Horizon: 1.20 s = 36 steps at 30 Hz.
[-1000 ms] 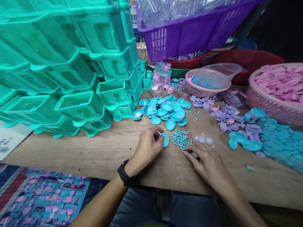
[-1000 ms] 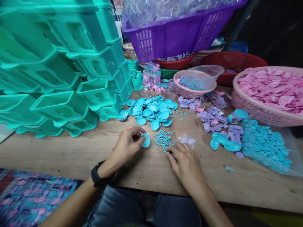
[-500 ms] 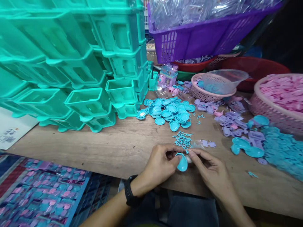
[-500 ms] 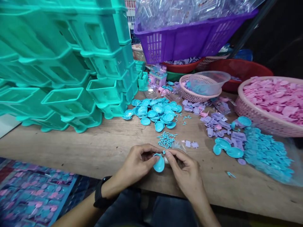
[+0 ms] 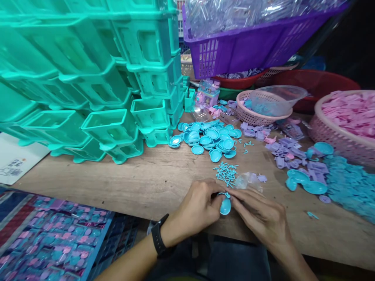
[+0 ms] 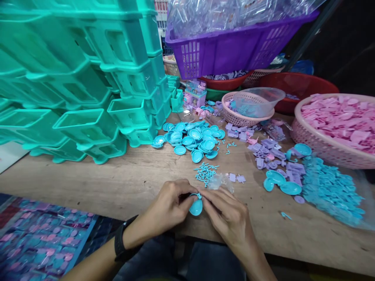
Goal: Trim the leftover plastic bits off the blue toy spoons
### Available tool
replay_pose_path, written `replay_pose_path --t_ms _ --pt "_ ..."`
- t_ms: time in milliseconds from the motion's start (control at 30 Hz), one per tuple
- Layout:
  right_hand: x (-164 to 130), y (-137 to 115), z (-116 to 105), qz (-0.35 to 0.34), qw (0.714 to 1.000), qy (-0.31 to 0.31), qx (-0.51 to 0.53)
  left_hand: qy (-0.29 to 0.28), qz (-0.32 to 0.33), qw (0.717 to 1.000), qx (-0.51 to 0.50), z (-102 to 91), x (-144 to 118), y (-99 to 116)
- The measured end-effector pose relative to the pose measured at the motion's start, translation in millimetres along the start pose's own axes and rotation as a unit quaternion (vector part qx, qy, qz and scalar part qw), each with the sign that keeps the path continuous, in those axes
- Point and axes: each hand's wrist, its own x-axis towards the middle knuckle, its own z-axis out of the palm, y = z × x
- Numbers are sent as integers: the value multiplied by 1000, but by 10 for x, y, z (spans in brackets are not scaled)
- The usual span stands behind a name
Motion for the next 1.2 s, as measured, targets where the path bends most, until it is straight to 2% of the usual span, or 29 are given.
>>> replay_pose_path --t_ms 33,100,200,300,467,567,767,867,1067,1200 --pt "-18 -3 4 28 999 21 -1 9 -18 999 -27 11 6 -5" --pt "-45 -17 30 127 989 71 25 26 -59 995 -78 37 14 -15" --pt "-61 -35 97 265 947 100 150 28 -89 989 -114 62 16 -15" --pt "-64 -32 153 318 915 78 234 2 -101 987 -123 61 18 6" --pt "-65 -14 152 346 902 72 249 -14 -121 985 -121 40 53 32" --pt "-68 4 122 334 906 60 251 -20 -117 986 -119 34 74 24" --pt "-123 74 84 261 951 12 164 -21 -91 991 -101 39 75 17" --pt "-111 74 64 221 967 4 125 -29 -100 990 -91 40 78 21" --pt "-36 38 107 44 999 26 5 -2 -49 998 -32 52 84 18" --pt "-75 32 139 2 998 50 -43 24 -29 999 24 141 39 18"
